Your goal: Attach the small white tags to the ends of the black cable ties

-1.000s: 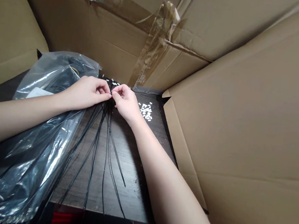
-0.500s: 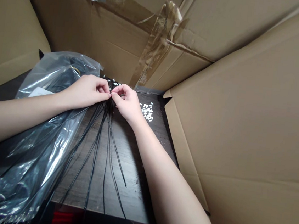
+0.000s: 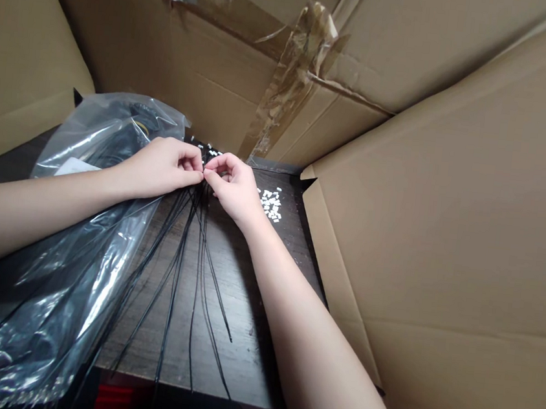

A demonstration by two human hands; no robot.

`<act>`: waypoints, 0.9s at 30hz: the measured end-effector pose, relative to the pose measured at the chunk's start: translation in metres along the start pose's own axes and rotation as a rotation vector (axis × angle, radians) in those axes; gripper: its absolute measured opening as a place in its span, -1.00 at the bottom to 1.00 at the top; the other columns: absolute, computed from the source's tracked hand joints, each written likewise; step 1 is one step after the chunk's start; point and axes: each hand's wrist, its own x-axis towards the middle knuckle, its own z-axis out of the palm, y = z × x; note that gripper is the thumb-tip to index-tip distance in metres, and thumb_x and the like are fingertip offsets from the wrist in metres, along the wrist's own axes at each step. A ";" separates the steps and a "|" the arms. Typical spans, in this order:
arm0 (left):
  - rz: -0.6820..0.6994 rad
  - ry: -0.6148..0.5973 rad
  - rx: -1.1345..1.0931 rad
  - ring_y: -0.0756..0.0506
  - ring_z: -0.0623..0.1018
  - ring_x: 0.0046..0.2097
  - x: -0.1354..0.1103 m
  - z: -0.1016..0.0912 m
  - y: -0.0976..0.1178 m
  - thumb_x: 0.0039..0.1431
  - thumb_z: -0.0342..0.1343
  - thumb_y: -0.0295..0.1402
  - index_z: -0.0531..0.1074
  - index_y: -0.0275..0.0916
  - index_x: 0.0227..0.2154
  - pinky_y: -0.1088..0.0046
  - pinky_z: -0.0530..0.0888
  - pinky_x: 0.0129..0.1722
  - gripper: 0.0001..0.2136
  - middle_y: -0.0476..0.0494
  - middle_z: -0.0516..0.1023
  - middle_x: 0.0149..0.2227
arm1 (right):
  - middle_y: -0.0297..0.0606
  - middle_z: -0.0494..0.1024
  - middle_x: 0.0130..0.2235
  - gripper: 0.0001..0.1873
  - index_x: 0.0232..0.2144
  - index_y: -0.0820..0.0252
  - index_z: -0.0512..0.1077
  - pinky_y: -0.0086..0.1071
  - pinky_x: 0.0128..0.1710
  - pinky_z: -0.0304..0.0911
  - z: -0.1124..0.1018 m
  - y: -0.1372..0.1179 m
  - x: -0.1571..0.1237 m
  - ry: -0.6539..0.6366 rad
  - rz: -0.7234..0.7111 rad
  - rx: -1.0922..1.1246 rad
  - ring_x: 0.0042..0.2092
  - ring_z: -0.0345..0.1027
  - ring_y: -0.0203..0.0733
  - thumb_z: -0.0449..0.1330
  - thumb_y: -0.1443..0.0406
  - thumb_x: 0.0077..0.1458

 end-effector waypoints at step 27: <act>-0.015 0.003 0.033 -0.05 0.53 -0.38 -0.001 0.001 0.001 0.00 0.12 -0.44 0.58 -0.30 -0.45 0.44 0.33 -0.33 -0.86 -0.06 0.61 -0.45 | -0.40 0.43 -0.41 -0.85 -0.41 0.17 0.38 -0.45 -0.52 0.20 0.000 0.001 0.000 -0.007 -0.016 -0.005 -0.50 0.20 -0.42 0.29 0.27 -0.02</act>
